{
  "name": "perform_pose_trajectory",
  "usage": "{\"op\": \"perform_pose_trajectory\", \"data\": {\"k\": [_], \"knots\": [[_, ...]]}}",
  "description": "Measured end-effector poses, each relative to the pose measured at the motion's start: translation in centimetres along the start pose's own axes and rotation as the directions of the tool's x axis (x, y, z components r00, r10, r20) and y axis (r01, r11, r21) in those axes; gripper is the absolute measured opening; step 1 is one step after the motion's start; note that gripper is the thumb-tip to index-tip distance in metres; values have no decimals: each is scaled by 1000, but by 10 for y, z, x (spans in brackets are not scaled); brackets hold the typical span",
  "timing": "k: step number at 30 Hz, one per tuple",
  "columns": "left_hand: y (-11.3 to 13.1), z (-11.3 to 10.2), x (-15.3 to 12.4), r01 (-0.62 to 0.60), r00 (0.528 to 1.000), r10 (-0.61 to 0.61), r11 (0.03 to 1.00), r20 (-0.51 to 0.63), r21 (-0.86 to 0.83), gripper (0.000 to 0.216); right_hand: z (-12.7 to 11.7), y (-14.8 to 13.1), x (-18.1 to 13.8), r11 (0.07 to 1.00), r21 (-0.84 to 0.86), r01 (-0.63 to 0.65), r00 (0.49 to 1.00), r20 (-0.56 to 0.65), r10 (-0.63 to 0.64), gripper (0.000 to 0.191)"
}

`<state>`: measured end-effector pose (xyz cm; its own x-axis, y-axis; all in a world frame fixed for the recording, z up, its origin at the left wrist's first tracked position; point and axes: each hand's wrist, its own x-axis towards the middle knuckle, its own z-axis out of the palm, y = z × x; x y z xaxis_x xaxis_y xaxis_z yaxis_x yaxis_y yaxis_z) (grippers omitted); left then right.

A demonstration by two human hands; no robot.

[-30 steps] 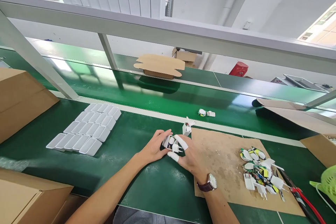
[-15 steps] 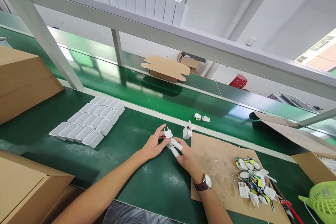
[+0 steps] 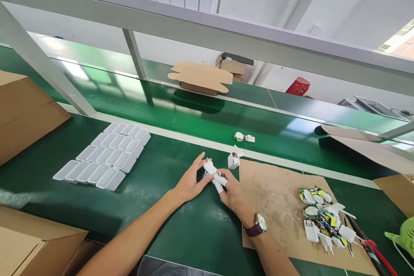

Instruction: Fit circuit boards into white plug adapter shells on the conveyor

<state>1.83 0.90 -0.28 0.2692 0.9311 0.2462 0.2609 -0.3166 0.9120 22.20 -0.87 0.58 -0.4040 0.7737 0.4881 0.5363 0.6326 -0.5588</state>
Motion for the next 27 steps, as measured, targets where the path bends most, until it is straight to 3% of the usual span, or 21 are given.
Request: {"op": "perform_pose_trajectory", "data": {"k": [5, 8, 12, 15, 27], "knots": [[-5, -1, 0, -115, 993, 116, 993, -35, 22, 88, 0, -2, -4, 999, 1, 33, 996, -78, -33, 53], [-2, -1, 2, -255, 964, 258, 966, -67, 41, 90, -1, -4, -5, 1000, -16, -23, 1000, -21, 23, 56], [2, -1, 5, -338, 934, 352, 925, -61, 173, 44, 2, -4, -5, 997, -51, -61, 996, 57, 63, 54], [3, -1, 6, -319, 935, 342, 927, -98, 197, 27, 3, -6, -3, 998, -44, -55, 998, 2, 55, 47], [3, -1, 7, -282, 946, 299, 950, -128, 135, 22, 4, -9, -2, 994, -82, -78, 996, 36, 81, 44]]}}
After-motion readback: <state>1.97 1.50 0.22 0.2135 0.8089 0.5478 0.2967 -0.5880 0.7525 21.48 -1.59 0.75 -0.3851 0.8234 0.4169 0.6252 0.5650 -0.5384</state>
